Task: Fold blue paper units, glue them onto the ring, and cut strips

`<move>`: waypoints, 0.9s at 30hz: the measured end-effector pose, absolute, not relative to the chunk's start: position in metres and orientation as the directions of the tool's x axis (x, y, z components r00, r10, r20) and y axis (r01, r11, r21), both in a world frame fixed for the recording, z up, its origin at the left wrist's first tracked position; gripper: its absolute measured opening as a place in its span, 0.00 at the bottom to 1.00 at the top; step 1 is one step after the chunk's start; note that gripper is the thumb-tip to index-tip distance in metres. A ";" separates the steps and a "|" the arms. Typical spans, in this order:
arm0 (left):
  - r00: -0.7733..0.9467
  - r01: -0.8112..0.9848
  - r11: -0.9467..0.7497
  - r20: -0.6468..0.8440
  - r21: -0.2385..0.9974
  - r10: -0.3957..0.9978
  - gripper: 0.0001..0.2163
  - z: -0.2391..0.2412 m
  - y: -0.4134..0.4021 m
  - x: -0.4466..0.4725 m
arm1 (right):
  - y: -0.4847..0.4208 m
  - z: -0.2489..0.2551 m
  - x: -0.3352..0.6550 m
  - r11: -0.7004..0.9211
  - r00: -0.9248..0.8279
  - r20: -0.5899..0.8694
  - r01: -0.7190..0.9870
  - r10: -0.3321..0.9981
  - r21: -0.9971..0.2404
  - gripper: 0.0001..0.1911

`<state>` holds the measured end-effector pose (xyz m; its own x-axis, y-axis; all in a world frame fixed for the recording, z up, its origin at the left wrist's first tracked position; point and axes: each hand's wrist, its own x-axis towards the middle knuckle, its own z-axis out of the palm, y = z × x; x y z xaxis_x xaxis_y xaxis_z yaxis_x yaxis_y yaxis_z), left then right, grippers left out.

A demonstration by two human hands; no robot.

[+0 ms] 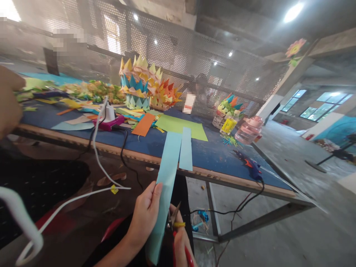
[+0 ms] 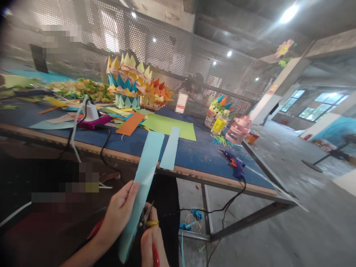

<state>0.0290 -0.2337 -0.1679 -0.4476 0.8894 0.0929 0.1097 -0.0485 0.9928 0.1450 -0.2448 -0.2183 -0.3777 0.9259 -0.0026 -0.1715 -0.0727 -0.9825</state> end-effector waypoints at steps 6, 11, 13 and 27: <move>-0.447 0.071 -0.049 0.075 0.996 0.891 0.18 -0.166 -0.236 0.031 | -0.247 -0.221 0.147 -0.099 -0.371 0.021 -0.300 0.928 -0.949 0.47; -0.352 -0.010 -0.023 0.018 1.000 0.936 0.18 -0.167 -0.242 0.036 | -0.252 -0.212 0.141 -0.074 -0.309 0.026 -0.307 0.951 -0.949 0.42; -0.366 0.000 -0.044 0.041 0.999 0.930 0.18 -0.169 -0.243 0.036 | -0.251 -0.209 0.140 -0.089 -0.312 0.025 -0.345 0.950 -0.934 0.44; -0.392 0.030 -0.057 0.065 0.998 0.918 0.17 -0.172 -0.248 0.040 | -0.255 -0.186 0.150 -0.116 -0.348 -0.003 -0.304 0.937 -0.945 0.43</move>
